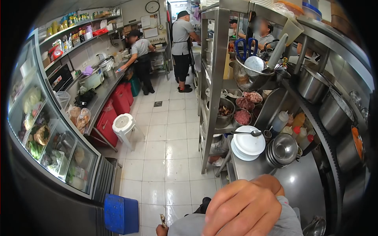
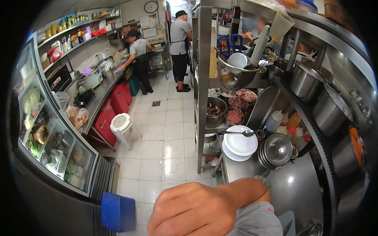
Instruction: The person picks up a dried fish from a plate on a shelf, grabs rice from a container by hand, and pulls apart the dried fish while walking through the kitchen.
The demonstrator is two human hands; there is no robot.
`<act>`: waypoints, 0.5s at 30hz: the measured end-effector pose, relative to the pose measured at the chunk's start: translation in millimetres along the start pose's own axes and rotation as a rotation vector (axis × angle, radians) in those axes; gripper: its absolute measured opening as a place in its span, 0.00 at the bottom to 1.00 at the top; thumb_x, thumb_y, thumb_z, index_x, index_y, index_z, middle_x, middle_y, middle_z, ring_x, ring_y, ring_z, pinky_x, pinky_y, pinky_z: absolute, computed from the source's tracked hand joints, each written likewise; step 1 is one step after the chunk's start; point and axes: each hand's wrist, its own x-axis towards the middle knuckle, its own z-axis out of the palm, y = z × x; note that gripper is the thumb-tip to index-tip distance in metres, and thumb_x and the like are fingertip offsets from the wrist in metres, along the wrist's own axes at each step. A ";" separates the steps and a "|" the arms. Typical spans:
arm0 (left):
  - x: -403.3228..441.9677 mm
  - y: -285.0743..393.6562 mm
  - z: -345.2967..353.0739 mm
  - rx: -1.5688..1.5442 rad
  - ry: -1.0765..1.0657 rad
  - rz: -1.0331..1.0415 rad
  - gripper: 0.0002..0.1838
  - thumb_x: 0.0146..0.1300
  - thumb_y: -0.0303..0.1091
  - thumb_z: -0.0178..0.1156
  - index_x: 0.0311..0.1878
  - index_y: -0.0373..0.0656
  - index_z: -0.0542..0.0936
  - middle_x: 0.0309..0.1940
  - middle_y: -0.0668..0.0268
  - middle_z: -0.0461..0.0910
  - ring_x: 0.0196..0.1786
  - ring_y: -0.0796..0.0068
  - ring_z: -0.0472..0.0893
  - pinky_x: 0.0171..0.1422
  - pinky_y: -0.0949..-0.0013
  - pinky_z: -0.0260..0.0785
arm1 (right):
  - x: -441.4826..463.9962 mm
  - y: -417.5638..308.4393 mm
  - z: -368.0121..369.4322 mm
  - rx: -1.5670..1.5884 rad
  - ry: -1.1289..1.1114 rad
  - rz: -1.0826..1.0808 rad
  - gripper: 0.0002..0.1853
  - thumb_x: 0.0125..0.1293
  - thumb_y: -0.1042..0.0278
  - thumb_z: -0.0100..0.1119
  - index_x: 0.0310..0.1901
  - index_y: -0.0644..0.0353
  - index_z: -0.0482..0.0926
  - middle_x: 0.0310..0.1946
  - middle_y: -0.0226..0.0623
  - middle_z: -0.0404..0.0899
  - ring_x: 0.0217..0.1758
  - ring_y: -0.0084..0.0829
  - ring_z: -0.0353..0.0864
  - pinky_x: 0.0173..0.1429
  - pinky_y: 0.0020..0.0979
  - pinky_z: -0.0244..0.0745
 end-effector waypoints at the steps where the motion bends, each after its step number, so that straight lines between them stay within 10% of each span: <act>1: -0.9 -2.8 2.8 0.022 0.010 0.001 0.18 0.57 0.45 0.55 0.27 0.37 0.74 0.24 0.47 0.76 0.30 0.46 0.76 0.34 0.51 0.67 | -0.6 -1.3 1.0 0.073 0.010 0.048 0.02 0.54 0.71 0.63 0.28 0.59 0.82 0.22 0.34 0.80 0.25 0.27 0.79 0.27 0.24 0.73; 6: 15.0 -24.0 33.4 0.114 -0.005 -0.031 0.18 0.56 0.45 0.56 0.27 0.36 0.74 0.25 0.47 0.76 0.30 0.47 0.76 0.34 0.50 0.66 | 2.4 10.7 -9.2 0.189 0.023 -0.010 0.06 0.52 0.69 0.65 0.30 0.62 0.83 0.24 0.38 0.80 0.26 0.29 0.79 0.27 0.24 0.72; 8: 17.3 -28.7 31.6 0.114 -0.013 0.000 0.18 0.56 0.45 0.56 0.27 0.36 0.74 0.25 0.47 0.76 0.29 0.47 0.75 0.34 0.50 0.66 | 6.9 9.7 -42.5 0.234 -0.439 0.170 0.07 0.58 0.72 0.57 0.37 0.64 0.78 0.33 0.39 0.78 0.36 0.35 0.80 0.39 0.30 0.73; 15: 48.3 -15.0 6.6 0.051 -0.037 -0.170 0.20 0.44 0.44 0.69 0.33 0.38 0.78 0.28 0.55 0.81 0.35 0.55 0.81 0.41 0.59 0.72 | -82.5 53.2 -69.2 -0.367 -0.199 0.785 0.12 0.57 0.75 0.53 0.44 0.60 0.78 0.33 0.38 0.79 0.36 0.34 0.78 0.41 0.31 0.73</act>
